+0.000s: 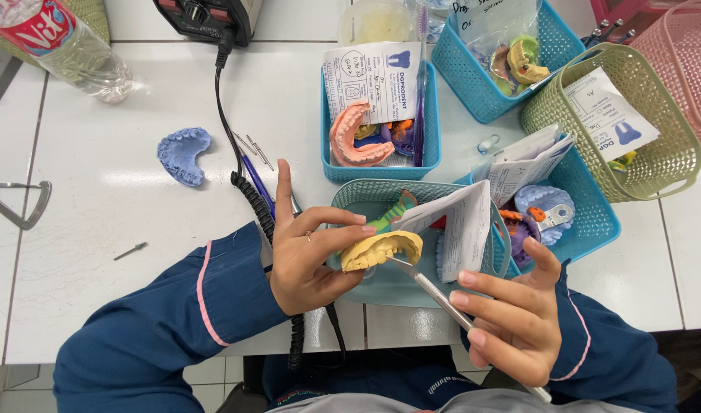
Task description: The person handles multiple dental prostheses and molds, fitting them together and using a metal tool to scrape and adjust the surface of a yellow mold. The person also reviews a printed document and applies a small amount of material from a container to a prosthesis.
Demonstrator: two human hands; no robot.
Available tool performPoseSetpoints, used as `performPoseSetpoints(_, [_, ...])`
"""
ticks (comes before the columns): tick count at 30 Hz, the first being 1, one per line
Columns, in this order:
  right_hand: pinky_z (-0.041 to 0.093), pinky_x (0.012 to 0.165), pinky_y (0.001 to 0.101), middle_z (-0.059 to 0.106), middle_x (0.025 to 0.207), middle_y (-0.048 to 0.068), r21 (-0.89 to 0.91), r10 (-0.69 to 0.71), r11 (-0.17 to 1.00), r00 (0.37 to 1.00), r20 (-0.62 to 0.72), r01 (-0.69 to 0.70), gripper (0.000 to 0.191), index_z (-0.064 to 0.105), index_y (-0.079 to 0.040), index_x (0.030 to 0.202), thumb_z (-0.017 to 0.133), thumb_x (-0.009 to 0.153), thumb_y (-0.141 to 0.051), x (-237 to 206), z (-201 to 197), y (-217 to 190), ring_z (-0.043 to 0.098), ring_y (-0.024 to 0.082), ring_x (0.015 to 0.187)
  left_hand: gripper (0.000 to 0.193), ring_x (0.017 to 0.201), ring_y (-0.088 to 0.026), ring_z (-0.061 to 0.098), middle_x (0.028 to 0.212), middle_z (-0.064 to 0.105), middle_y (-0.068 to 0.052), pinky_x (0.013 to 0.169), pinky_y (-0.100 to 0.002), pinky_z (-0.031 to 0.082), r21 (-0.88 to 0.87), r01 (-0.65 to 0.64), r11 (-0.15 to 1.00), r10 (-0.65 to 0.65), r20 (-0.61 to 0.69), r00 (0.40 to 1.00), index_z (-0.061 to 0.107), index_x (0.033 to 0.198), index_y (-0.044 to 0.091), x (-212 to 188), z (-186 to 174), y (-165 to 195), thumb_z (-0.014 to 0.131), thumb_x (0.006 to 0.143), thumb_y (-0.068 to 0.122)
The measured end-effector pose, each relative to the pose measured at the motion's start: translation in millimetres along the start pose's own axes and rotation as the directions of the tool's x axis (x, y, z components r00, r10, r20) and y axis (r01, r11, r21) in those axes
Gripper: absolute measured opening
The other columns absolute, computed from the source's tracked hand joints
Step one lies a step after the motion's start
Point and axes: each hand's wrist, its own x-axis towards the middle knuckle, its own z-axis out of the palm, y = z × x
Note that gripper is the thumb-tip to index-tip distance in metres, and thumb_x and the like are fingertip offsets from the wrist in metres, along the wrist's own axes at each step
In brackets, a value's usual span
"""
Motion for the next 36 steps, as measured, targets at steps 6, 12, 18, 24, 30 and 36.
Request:
performPoseSetpoints(6, [0.025, 0.114, 0.0704, 0.072, 0.09, 0.005, -0.044, -0.03, 0.999, 1.0, 0.001, 0.03, 0.017, 0.047, -0.017, 0.106, 0.051, 0.111, -0.033, 4, 3, -4, 0.075, 0.024, 0.092, 0.043, 0.106, -0.016, 0.072, 0.092, 0.078, 0.001, 0.122, -0.077, -0.006, 0.014, -0.025, 1.0, 0.025, -0.019, 0.999, 0.069, 0.108, 0.01, -1, 0, -1, 0.088, 0.07, 0.013])
performPoseSetpoints(12, [0.027, 0.112, 0.0686, 0.073, 0.09, 0.005, -0.094, -0.073, 0.993, 0.996, 0.052, 0.078, 0.011, 0.048, -0.018, 0.106, 0.056, 0.109, -0.026, 6, 0, -9, 0.076, 0.025, 0.091, 0.046, 0.109, -0.019, 0.072, 0.091, 0.078, 0.0, 0.12, -0.079, -0.007, 0.042, -0.072, 0.997, 0.072, -0.017, 0.997, 0.067, 0.11, 0.01, 1, -1, -1, 0.091, 0.071, 0.013])
performPoseSetpoints(18, [0.023, 0.118, 0.0632, 0.074, 0.092, -0.006, -0.202, -0.129, 0.968, 0.986, 0.105, 0.148, 0.022, 0.051, -0.027, 0.106, 0.067, 0.101, -0.013, 3, -1, -17, 0.076, 0.017, 0.092, 0.049, 0.108, -0.021, 0.072, 0.088, 0.077, -0.001, 0.116, -0.081, -0.007, 0.059, -0.094, 0.994, 0.093, 0.016, 0.996, 0.065, 0.109, 0.01, 0, -4, -1, 0.091, 0.068, 0.016])
performPoseSetpoints(24, [0.02, 0.118, 0.063, 0.074, 0.091, -0.005, -0.286, -0.173, 0.937, 0.978, 0.115, 0.2, 0.028, 0.053, -0.028, 0.106, 0.072, 0.095, -0.01, -2, 2, -15, 0.076, 0.016, 0.089, 0.049, 0.11, -0.02, 0.072, 0.088, 0.078, -0.001, 0.117, -0.08, -0.009, 0.052, -0.079, 0.996, 0.078, 0.022, 0.997, 0.064, 0.111, 0.01, 2, -4, 1, 0.09, 0.07, 0.015])
performPoseSetpoints(30, [0.019, 0.118, 0.0648, 0.073, 0.087, -0.005, -0.21, -0.153, 0.966, 0.988, -0.005, 0.149, 0.019, 0.052, -0.025, 0.106, 0.063, 0.099, -0.011, -6, 1, -15, 0.076, 0.014, 0.083, 0.05, 0.11, -0.019, 0.072, 0.089, 0.078, 0.0, 0.117, -0.079, -0.011, 0.041, -0.043, 0.998, 0.043, 0.003, 0.999, 0.063, 0.112, 0.012, -1, 0, 2, 0.091, 0.071, 0.016])
performPoseSetpoints(36, [0.018, 0.119, 0.0648, 0.073, 0.082, -0.002, -0.141, -0.15, 0.98, 0.988, -0.035, 0.143, 0.004, 0.049, -0.02, 0.103, 0.051, 0.106, -0.022, -6, 2, -14, 0.076, 0.017, 0.081, 0.051, 0.115, -0.019, 0.07, 0.096, 0.078, 0.002, 0.118, -0.08, -0.011, 0.045, -0.068, 0.997, 0.068, 0.017, 0.998, 0.062, 0.118, 0.013, 0, -4, 1, 0.092, 0.076, 0.017])
